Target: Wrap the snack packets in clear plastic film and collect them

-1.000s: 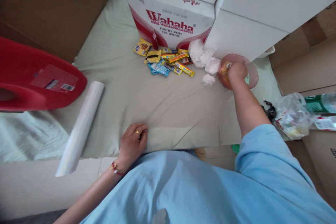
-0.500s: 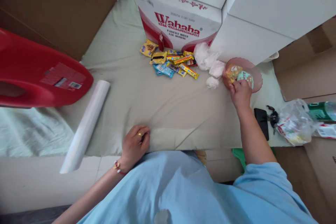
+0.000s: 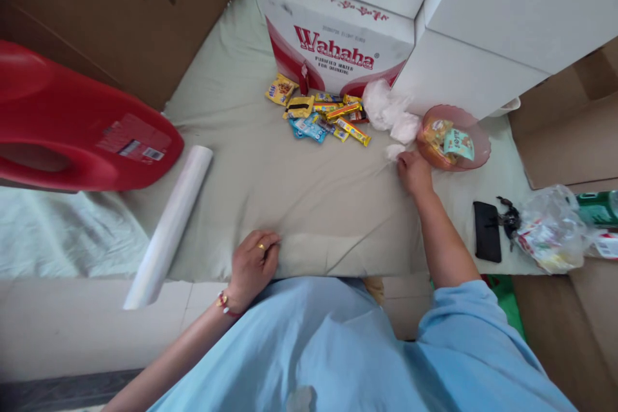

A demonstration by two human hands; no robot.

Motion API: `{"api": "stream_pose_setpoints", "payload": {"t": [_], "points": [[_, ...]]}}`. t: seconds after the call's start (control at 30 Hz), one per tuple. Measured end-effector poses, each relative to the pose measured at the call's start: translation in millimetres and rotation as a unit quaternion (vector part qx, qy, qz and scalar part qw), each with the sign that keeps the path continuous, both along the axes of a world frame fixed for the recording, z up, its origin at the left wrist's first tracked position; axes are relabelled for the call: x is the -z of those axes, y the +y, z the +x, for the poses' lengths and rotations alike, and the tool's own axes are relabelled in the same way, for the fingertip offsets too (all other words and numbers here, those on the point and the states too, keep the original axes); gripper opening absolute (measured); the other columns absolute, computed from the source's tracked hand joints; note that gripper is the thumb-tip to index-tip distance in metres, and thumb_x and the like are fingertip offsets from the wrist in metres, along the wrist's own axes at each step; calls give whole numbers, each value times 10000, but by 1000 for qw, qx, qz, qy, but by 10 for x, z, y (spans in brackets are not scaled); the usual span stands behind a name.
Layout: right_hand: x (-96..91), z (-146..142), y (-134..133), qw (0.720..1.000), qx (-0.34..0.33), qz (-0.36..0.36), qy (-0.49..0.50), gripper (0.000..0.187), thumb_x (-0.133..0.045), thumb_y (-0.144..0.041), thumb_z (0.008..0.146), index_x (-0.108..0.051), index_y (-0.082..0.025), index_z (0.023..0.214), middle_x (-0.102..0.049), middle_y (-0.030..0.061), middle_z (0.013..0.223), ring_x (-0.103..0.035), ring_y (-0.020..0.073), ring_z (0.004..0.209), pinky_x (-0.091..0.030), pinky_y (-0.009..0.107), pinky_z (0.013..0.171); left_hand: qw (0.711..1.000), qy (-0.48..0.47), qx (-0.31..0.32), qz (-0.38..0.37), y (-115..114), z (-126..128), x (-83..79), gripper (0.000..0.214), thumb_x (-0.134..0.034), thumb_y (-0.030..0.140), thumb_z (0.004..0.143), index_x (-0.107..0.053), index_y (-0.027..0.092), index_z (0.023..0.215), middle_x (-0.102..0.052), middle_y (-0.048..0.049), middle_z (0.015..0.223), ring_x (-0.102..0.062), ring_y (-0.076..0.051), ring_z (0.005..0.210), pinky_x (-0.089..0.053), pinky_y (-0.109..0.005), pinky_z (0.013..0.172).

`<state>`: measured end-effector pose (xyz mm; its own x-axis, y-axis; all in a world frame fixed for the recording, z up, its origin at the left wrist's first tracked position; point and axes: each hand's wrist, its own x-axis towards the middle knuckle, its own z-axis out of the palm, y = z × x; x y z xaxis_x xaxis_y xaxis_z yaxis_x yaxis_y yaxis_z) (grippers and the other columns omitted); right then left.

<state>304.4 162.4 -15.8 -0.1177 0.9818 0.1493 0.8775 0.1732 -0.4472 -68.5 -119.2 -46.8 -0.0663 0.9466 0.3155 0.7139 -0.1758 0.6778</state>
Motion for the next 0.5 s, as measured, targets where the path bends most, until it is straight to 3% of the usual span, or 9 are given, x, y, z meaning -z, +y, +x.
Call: {"api": "stream_pose_setpoints", "payload": {"t": [0.07, 0.1, 0.2, 0.27, 0.33, 0.4, 0.5], "points": [[19, -126, -152, 987, 58, -15, 152, 159, -659, -393, 846, -630, -238, 828, -612, 34, 733, -561, 196, 690, -475, 340, 658, 999, -33, -4, -15, 1, 2, -46, 231, -485, 147, 990, -704, 219, 969, -743, -66, 938, -714, -192, 864, -581, -325, 769], [9, -202, -273, 966, 76, -39, 245, 224, -698, -449, 833, -601, -248, 817, -571, 4, 686, -517, 169, 619, -444, 313, 592, 998, -54, -9, -23, 8, 11, -78, 227, -485, 159, 997, -704, 218, 993, -739, -64, 944, -711, -186, 858, -577, -318, 760], [-70, -481, -761, 860, 85, -155, 478, 392, -831, -545, 761, -566, -263, 824, -519, -41, 662, -419, 108, 519, -355, 252, 476, 990, -133, -13, -49, 80, 95, -195, 161, -537, 233, 1019, -695, 217, 1044, -717, -47, 922, -685, -165, 810, -558, -291, 717], [-133, -683, -1108, 797, 84, -212, 559, 431, -896, -539, 721, -589, -264, 845, -535, -47, 690, -409, 87, 516, -336, 229, 456, 980, -189, 11, -68, 178, 205, -280, 132, -574, 285, 1022, -689, 221, 1017, -700, -37, 901, -664, -152, 781, -544, -273, 688], [-176, -870, -1406, 756, 90, -245, 600, 437, -932, -521, 695, -618, -261, 853, -541, -48, 699, -422, 83, 522, -335, 224, 452, 967, -234, 48, -85, 311, 349, -353, 144, -594, 330, 1021, -681, 223, 977, -690, -40, 912, -654, -147, 786, -539, -265, 685], [-190, -1016, -1627, 737, 84, -272, 613, 427, -937, -528, 693, -643, -256, 842, -547, -42, 695, -452, 94, 537, -353, 237, 463, 957, -262, 82, -92, 465, 502, -402, 173, -643, 392, 1001, -674, 222, 1002, -687, -54, 974, -655, -155, 834, -545, -271, 710], [-173, -1126, -1810, 748, 57, -296, 591, 413, -903, -586, 733, -672, -250, 798, -550, -31, 654, -469, 115, 550, -377, 264, 496, 950, -272, 117, -96, 712, 687, -399, 372, -789, 503, 890, -671, 211, 1088, -676, -85, 1098, -654, -195, 948, -549, -304, 770]]}}
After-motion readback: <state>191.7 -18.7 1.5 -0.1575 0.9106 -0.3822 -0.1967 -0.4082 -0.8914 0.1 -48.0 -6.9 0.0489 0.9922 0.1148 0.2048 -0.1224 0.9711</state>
